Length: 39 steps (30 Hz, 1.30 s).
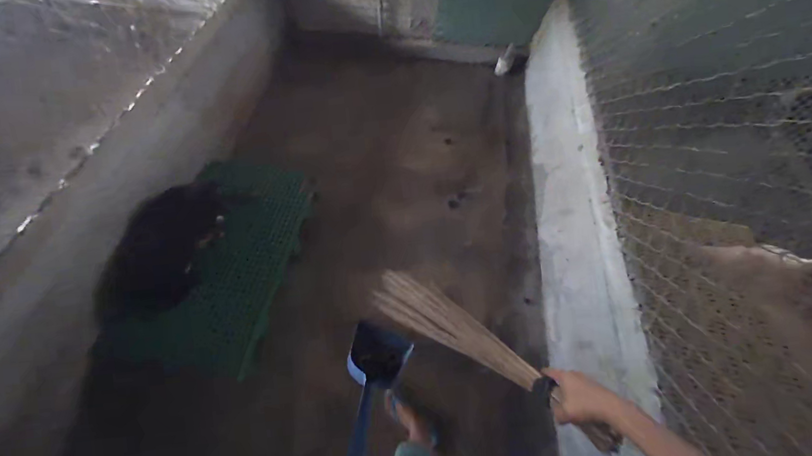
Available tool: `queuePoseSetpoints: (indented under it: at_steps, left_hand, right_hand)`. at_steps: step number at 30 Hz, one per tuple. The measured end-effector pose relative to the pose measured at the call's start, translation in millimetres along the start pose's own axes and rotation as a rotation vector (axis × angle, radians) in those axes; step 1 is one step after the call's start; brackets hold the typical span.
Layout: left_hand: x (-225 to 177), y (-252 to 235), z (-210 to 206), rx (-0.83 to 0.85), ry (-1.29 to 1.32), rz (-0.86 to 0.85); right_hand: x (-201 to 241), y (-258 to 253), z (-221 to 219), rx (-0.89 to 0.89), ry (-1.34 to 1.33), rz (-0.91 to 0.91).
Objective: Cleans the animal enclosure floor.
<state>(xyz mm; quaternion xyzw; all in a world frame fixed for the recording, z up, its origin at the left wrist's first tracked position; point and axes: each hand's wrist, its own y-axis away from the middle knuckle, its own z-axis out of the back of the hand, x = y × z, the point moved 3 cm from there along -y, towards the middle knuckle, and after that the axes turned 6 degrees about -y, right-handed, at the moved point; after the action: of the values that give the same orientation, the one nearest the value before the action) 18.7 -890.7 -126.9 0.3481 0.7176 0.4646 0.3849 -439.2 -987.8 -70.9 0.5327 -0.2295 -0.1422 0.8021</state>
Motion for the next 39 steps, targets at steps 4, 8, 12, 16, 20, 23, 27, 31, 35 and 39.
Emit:
queuePoseSetpoints:
  at_steps: [4,8,12,16,20,23,27,31,35,39]
  left_hand:
    - [-79.9,-54.2,-71.4,0.079,-0.131,-0.024]
    - [-174.4,-126.8,-163.5,0.155,-0.235,-0.045]
    - [-254.2,-176.2,-276.2,0.131,-0.322,0.02]
    - [-304.2,-233.0,-387.0,0.05,-0.314,0.042]
    - [-328.0,-287.3,-468.4,0.005,-0.231,0.043]
    - [-343.2,-326.8,-513.7,-0.057,-0.226,0.071]
    - [-359.0,-364.1,-572.6,-0.14,-0.198,0.108]
    - [-376.1,-386.9,-623.2,-0.147,-0.108,0.087]
    - [-378.0,-394.5,-636.7,-0.147,-0.137,0.12]
    - [-375.9,-389.3,-631.7,-0.169,-0.166,0.152]
  right_hand:
    - [6.0,-44.7,42.6,-0.119,-0.25,-0.112]
    - [4.0,-84.1,106.1,-0.226,-0.406,-0.189]
    - [2.6,-141.2,181.8,-0.274,-0.505,-0.201]
    - [-8.7,-218.2,268.2,-0.288,-0.622,-0.083]
    - [-12.1,-292.4,379.4,-0.305,-0.775,-0.068]
    - [-6.5,-360.9,439.5,-0.286,-0.741,-0.12]
    - [32.6,-426.4,449.5,-0.245,-0.723,-0.233]
    - [66.6,-430.7,405.3,0.039,-0.432,-0.163]
    - [39.3,-381.0,430.0,0.231,-0.318,-0.081]
    - [-8.6,-339.4,515.6,0.116,-0.371,-0.097]
